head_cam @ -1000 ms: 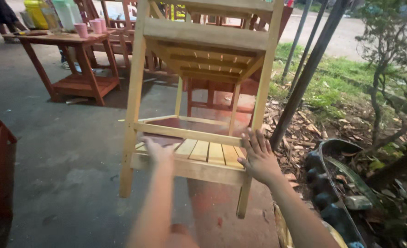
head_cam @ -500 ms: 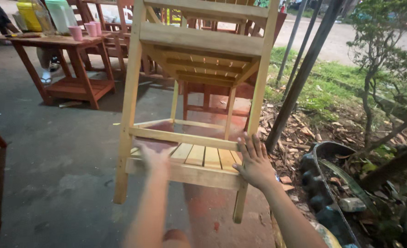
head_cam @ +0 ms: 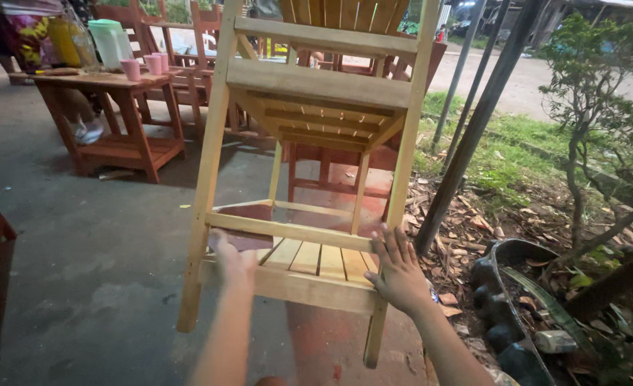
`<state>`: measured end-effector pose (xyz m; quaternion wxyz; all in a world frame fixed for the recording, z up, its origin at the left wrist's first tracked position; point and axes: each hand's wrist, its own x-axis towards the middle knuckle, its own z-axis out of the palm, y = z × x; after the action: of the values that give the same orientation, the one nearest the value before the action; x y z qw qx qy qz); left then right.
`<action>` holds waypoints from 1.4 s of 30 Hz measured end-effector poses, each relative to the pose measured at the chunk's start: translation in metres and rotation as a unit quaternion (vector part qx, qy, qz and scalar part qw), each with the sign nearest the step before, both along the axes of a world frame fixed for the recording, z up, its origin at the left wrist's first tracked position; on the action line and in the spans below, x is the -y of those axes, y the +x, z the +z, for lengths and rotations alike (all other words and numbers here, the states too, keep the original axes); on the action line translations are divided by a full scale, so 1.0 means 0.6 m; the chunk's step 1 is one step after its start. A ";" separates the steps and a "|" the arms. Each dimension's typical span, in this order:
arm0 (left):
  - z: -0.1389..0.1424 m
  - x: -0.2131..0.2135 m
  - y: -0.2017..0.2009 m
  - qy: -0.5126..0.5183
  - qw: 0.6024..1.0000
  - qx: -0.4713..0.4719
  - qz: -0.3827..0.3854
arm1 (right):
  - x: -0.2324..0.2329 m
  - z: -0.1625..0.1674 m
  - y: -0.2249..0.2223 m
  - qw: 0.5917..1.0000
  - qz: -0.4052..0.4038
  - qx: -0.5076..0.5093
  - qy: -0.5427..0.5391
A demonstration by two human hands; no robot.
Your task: The person sands a wooden chair frame using a sanding block, first rubbing the top back rail and side rails, then working over the seat slats and lower rails. They rotate and reposition the chair between passes to reach different surfaces, continuing to sand the seat and frame edges.
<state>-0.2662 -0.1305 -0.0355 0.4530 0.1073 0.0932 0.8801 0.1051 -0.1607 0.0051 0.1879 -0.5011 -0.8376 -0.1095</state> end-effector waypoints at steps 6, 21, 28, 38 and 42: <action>-0.002 0.013 0.039 -0.052 0.992 0.089 -0.071 | 0.013 0.003 -0.001 1.000 0.006 -0.004 0.006; -0.025 0.010 0.405 -0.114 0.967 0.108 -0.200 | -0.016 -0.024 0.015 0.996 0.069 -0.039 0.040; -0.010 0.014 0.079 -0.045 0.991 0.007 -0.123 | -0.021 -0.025 0.019 0.994 0.083 -0.064 -0.018; -0.004 0.018 0.337 -0.083 0.981 0.115 -0.130 | -0.014 -0.017 0.019 0.987 0.107 -0.109 -0.043; -0.002 0.007 0.368 -0.075 0.979 0.062 -0.182 | -0.007 -0.013 0.023 0.988 0.096 -0.104 -0.068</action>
<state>-0.0455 -0.1347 -0.0366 0.6169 0.0335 0.1094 0.7787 0.1190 -0.1564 -0.0025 0.2494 -0.4390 -0.8630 0.0185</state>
